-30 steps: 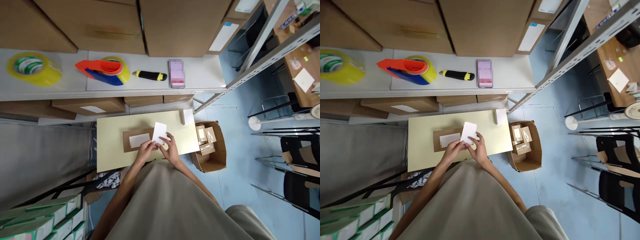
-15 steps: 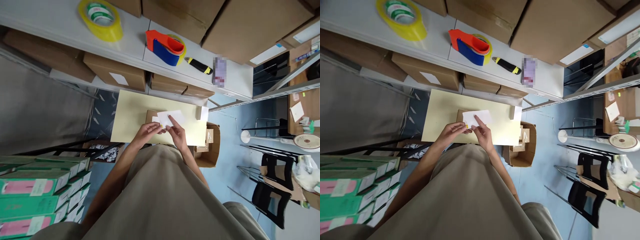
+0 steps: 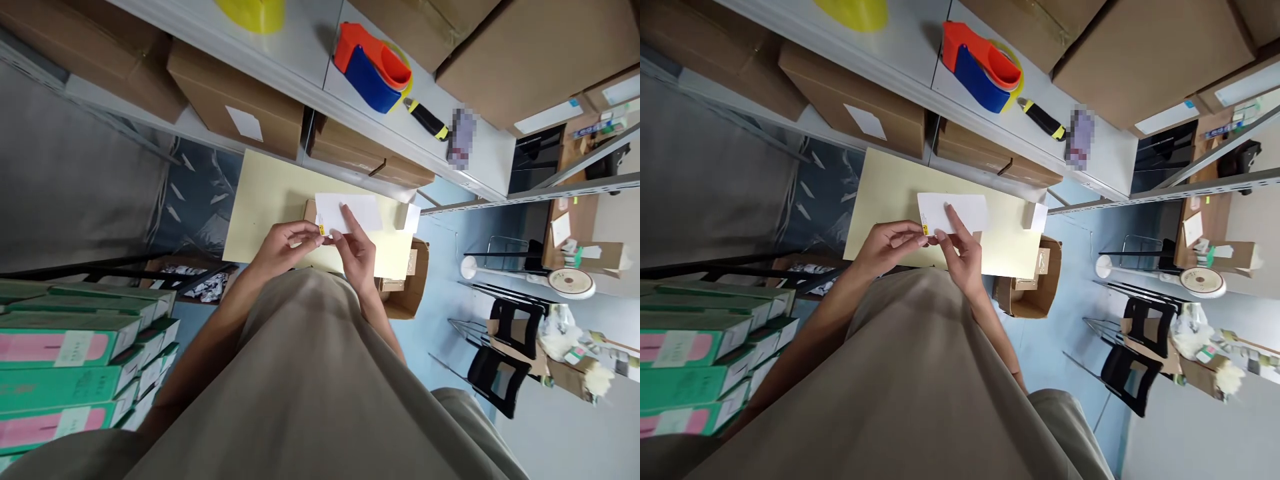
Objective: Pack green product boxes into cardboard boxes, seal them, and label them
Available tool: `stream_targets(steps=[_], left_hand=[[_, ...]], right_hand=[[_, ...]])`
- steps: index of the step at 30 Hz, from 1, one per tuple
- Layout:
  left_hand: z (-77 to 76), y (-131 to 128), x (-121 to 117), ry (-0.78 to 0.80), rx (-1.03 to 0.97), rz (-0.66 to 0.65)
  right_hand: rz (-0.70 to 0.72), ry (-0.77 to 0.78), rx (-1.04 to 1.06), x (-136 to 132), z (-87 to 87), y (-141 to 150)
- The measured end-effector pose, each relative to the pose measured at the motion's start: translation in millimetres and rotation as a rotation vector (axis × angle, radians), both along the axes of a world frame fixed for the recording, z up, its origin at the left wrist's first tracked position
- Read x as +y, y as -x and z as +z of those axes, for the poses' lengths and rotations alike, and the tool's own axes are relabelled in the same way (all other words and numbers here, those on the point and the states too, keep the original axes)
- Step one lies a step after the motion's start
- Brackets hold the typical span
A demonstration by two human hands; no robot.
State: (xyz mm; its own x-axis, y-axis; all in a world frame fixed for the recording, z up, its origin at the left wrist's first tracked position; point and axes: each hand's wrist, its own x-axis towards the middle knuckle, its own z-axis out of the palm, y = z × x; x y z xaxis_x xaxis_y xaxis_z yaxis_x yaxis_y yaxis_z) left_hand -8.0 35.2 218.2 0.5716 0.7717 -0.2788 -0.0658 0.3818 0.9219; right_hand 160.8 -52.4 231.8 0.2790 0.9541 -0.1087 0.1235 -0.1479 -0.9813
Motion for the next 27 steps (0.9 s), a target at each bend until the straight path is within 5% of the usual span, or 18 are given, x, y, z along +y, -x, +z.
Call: stream_targets(steps=[10,14,22,27], left_hand=[[-23.2,26,36,0.008,0.057,0.190],[-23.1,23,50,0.037,0.034,0.212],[11.7,31,26,0.028,-0.100,-0.058],[34.2,44,8,-0.038,-0.059,-0.093]], right_hand=[[-0.095,0.065,-0.065,-16,20.5,-6],[0.034,0.125,-0.043,-28,29.9,-4],[0.150,0.052,-0.201,-22,42.4,30],[0.179,0.051,-0.236,-18,47.9,39]])
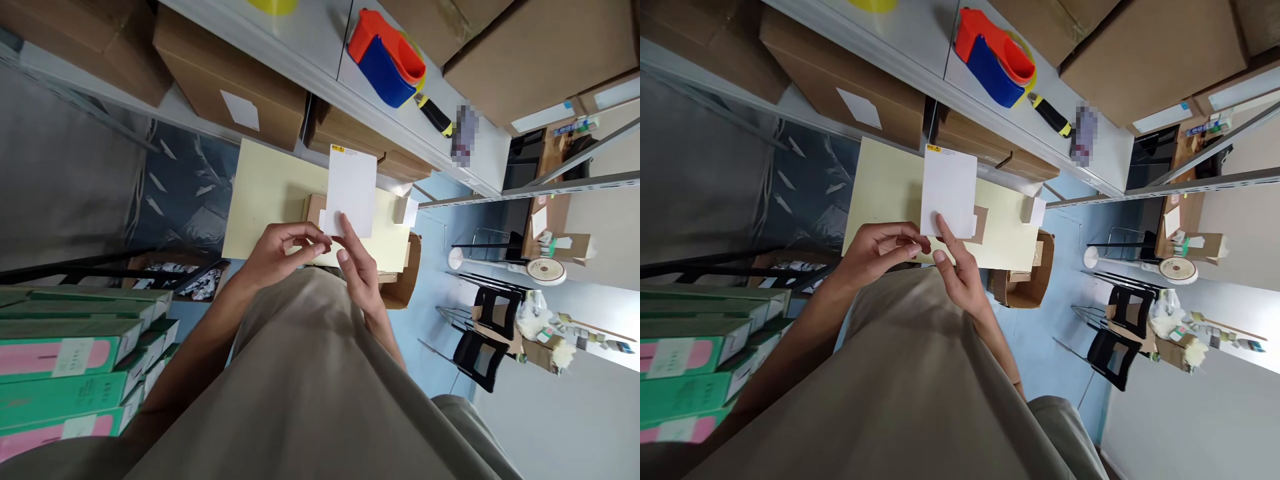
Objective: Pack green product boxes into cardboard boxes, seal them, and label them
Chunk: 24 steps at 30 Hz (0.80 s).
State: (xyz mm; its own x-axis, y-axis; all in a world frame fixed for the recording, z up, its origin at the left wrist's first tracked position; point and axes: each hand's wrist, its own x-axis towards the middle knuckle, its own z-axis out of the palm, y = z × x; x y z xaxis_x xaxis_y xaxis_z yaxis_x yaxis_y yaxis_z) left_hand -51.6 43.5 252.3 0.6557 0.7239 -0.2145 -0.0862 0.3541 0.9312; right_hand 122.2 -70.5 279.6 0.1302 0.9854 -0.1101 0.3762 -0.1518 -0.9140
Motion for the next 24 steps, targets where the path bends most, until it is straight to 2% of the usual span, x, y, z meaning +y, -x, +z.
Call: stream_targets(steps=[9,17,21,24], left_hand=[[-0.2,6,-1,-0.028,0.042,0.144],[-5.4,6,1,-0.084,0.040,0.148],[-4.7,7,4,-0.193,0.069,0.149],[-4.4,9,7,-0.245,0.103,0.105]], right_hand=[[0.050,0.023,-0.043,2,1.6,6],[0.031,0.075,-0.022,10,2.3,13],[-0.025,0.192,0.038,10,1.4,16],[-0.134,0.226,-0.032,9,3.0,19]])
